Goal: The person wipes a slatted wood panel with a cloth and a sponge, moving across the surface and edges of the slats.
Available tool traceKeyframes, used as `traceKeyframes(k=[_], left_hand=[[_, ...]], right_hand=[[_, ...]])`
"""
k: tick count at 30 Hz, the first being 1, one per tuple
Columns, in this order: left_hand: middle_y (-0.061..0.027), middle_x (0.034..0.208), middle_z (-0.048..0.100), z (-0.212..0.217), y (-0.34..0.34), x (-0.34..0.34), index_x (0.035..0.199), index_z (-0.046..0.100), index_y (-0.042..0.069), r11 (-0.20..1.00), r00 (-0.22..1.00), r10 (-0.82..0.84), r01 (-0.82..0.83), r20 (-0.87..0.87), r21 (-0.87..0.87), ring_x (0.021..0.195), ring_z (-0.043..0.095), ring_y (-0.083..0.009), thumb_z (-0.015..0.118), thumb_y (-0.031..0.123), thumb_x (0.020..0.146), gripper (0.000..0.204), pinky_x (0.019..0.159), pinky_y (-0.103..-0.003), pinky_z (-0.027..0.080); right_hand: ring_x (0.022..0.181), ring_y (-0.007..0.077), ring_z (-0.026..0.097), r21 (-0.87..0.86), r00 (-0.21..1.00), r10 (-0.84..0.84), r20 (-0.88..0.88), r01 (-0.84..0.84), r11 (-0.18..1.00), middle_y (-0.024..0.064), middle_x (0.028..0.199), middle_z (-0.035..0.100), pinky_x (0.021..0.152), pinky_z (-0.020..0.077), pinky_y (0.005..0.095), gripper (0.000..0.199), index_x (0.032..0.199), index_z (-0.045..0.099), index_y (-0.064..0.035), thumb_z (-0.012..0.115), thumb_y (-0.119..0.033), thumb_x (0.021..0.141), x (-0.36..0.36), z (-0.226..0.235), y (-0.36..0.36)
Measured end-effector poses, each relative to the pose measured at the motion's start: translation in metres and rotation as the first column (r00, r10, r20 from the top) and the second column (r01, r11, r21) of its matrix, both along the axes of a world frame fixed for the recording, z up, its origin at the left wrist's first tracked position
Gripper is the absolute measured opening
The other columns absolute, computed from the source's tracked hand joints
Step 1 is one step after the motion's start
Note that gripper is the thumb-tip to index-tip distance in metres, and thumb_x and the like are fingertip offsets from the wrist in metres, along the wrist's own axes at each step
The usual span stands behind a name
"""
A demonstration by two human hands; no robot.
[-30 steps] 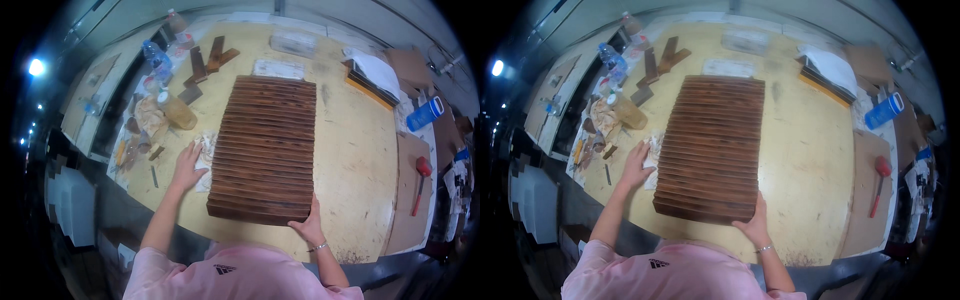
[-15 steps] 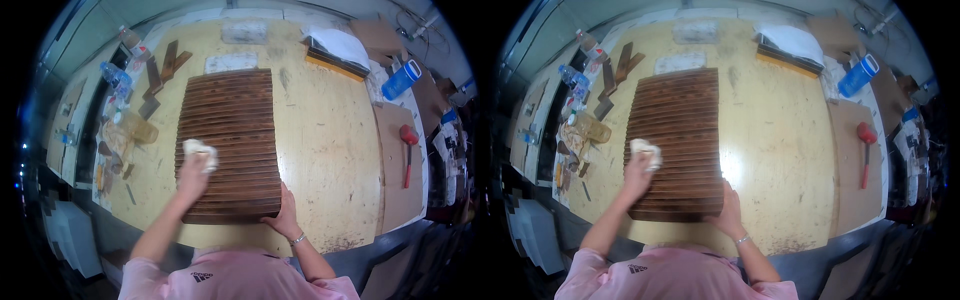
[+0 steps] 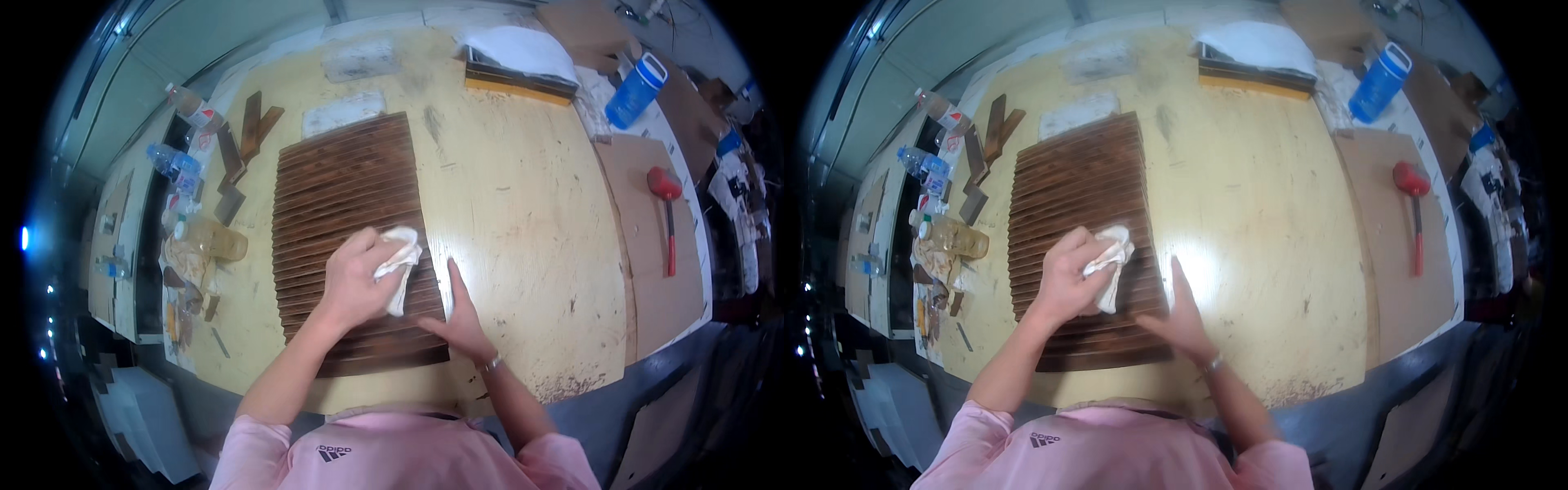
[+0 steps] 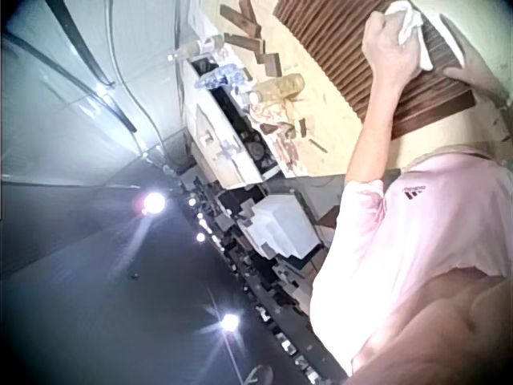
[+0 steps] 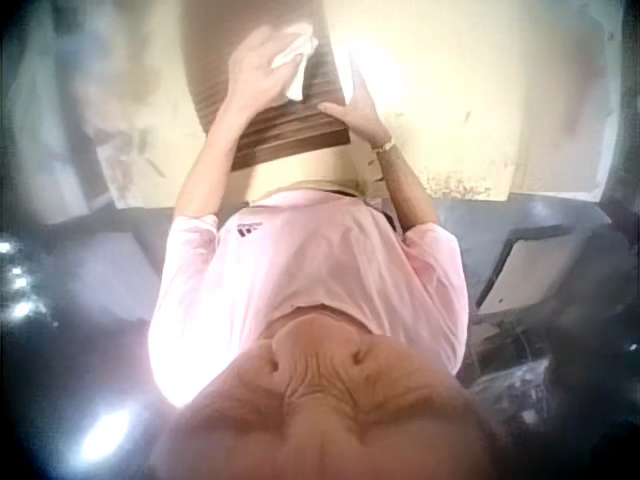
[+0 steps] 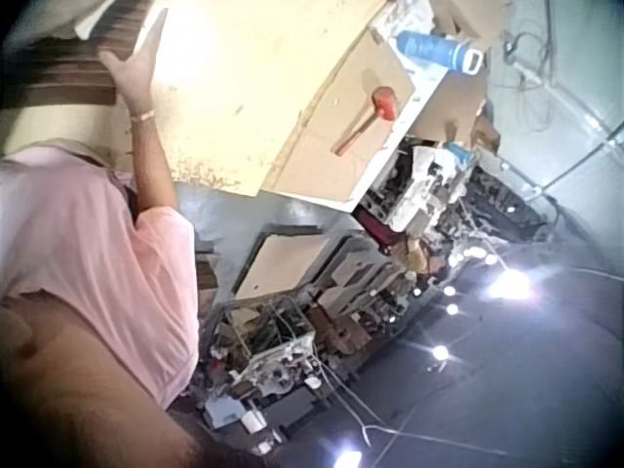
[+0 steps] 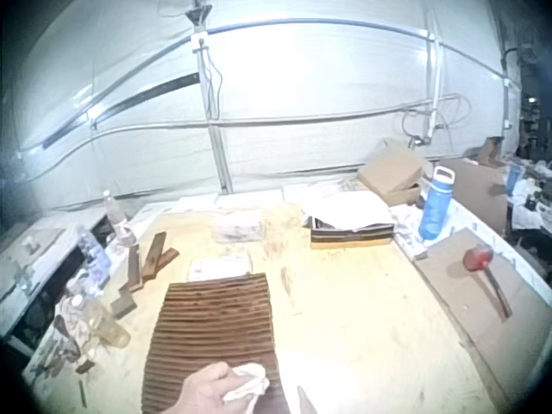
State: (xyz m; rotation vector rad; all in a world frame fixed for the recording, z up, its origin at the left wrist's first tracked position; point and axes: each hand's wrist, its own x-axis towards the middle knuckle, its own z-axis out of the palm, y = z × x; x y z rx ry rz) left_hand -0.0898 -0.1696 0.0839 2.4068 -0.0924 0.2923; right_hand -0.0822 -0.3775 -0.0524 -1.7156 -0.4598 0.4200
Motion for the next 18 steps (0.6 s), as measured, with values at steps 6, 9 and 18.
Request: traceKeyframes(k=[6, 9, 18], left_hand=[[-0.0108, 0.104, 0.064, -0.076, 0.002, 0.015, 0.105, 0.077, 0.012, 0.964, 0.972, -0.168, 0.127, 0.164, 0.233, 0.097, 0.059, -0.0327, 0.065, 0.003, 0.074, 0.035, 0.088, -0.043, 0.048], [-0.0085, 0.111, 0.067, -0.094, 0.064, -0.037, 0.109, 0.077, 0.015, 0.965, 0.990, -0.072, 0.038, 0.122, 0.261, 0.103, 0.060, -0.0315, 0.066, 0.003, 0.069, 0.043, 0.090, -0.044, 0.049], [-0.0150, 0.110, 0.068, -0.075, 0.124, -0.066, 0.096, 0.076, 0.006, 0.969, 0.968, 0.228, -0.236, 0.104, 0.070, 0.107, 0.062, -0.0341, 0.061, -0.002, 0.079, 0.023, 0.097, -0.042, 0.048]], right_hand=[[0.151, 0.0321, 0.027, 0.167, 0.965, 0.253, -0.070, -0.238, 0.957, 0.0247, 0.162, 0.025, 0.123, 0.0250, 0.0384, 0.113, 0.159, 0.012, 0.0058, 0.085, -0.019, 0.077, 0.053, 0.010, 0.047], [0.153, 0.0343, 0.022, -0.118, 0.996, 0.084, -0.022, -0.086, 0.989, 0.0255, 0.164, 0.022, 0.124, 0.0208, 0.0391, 0.115, 0.159, 0.011, 0.0056, 0.086, -0.021, 0.076, 0.042, 0.005, 0.042], [0.153, 0.0368, 0.021, -0.045, 0.997, 0.074, -0.032, -0.076, 0.996, 0.0273, 0.164, 0.021, 0.125, 0.0191, 0.0394, 0.117, 0.157, 0.013, 0.0081, 0.088, -0.019, 0.072, 0.043, 0.000, 0.045]])
